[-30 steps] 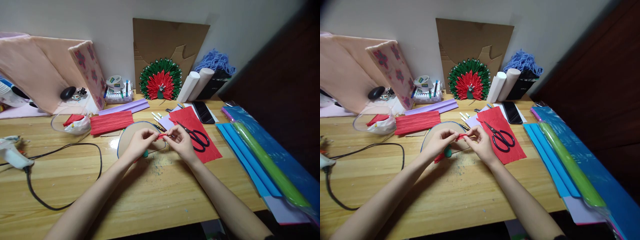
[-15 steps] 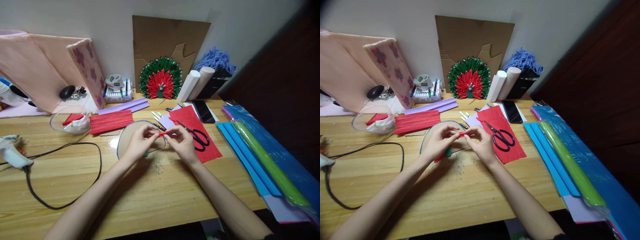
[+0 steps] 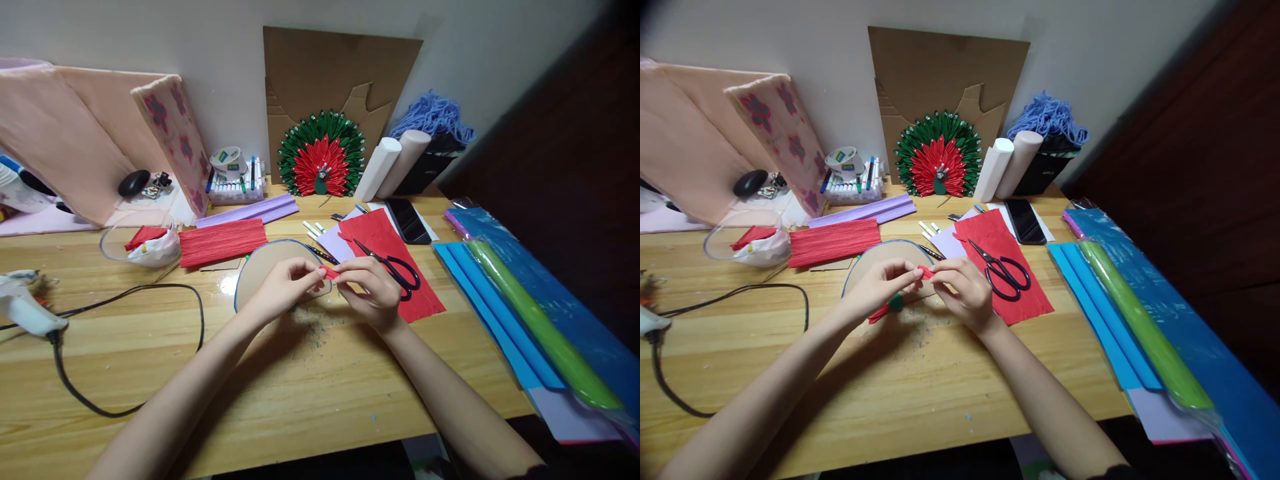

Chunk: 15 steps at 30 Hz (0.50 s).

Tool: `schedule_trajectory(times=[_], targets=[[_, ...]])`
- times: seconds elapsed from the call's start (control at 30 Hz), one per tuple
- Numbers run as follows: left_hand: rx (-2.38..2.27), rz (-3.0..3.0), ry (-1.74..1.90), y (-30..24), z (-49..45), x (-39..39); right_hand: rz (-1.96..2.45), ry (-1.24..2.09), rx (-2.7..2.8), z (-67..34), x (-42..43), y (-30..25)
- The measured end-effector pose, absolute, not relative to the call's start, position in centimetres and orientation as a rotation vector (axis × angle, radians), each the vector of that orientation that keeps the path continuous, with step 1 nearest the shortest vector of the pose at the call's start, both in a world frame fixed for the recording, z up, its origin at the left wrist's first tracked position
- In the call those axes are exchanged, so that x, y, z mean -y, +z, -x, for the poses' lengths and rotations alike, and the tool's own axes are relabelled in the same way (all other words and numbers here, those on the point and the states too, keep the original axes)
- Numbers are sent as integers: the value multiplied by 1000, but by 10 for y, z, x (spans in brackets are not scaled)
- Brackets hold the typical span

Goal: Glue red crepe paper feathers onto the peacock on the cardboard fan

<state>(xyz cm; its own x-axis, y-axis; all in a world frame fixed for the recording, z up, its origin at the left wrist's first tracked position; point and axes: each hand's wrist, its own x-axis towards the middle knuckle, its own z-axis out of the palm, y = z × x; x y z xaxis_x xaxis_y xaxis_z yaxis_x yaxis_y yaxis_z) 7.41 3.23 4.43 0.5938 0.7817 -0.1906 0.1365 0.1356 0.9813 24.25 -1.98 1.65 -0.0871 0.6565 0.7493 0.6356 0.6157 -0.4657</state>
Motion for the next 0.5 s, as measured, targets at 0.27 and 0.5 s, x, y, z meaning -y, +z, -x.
schedule_trajectory(times=[0.27, 0.5], targets=[[-931, -1492, 724, 40, -72, -34, 1161, 602, 1354, -232, 15, 14], [-955, -1529, 777, 34, -76, -32, 1138, 746, 1351, -228, 15, 14]])
